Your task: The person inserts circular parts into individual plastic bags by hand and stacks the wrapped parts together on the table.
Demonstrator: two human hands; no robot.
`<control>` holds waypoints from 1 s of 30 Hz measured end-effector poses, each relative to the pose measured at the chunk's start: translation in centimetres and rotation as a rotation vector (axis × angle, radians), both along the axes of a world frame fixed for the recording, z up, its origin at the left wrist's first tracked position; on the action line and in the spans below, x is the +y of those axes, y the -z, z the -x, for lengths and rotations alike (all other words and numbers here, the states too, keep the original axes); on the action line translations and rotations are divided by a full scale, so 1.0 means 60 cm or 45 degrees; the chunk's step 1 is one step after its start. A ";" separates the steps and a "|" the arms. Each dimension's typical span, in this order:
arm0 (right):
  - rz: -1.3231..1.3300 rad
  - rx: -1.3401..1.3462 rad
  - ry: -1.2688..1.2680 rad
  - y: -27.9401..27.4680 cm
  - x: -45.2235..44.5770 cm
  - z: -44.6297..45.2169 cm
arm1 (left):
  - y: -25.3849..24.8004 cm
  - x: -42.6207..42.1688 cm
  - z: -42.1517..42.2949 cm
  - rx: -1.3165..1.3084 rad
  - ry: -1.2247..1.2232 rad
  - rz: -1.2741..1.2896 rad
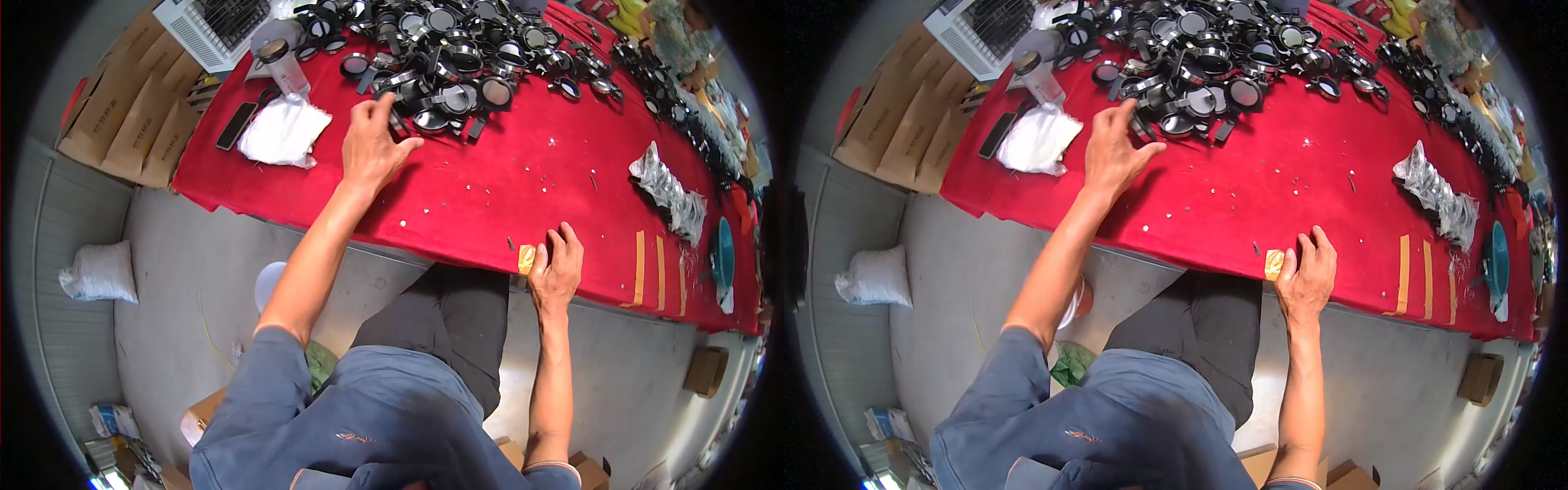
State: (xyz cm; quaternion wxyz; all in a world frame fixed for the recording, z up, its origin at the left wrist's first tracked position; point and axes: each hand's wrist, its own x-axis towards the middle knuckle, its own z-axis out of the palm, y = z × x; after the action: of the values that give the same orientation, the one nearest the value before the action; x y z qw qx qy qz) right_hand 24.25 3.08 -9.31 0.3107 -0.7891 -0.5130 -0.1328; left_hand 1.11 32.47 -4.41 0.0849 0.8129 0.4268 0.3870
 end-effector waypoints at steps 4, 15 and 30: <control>-0.024 -0.038 0.065 0.003 0.003 0.004 | 0.028 0.031 0.005 0.120 0.086 -0.086; -0.049 -0.058 0.091 0.001 0.004 0.006 | 0.040 0.075 0.057 -0.721 0.334 0.634; -0.014 -0.089 0.076 0.000 0.004 0.005 | -0.013 0.046 0.071 -0.696 0.257 0.549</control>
State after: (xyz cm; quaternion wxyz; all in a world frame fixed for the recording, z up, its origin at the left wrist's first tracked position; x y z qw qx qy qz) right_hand 23.95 3.34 -9.31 0.2929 -0.7972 -0.4990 -0.1722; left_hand -3.13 35.25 -3.65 0.4032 0.6808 0.3779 0.4807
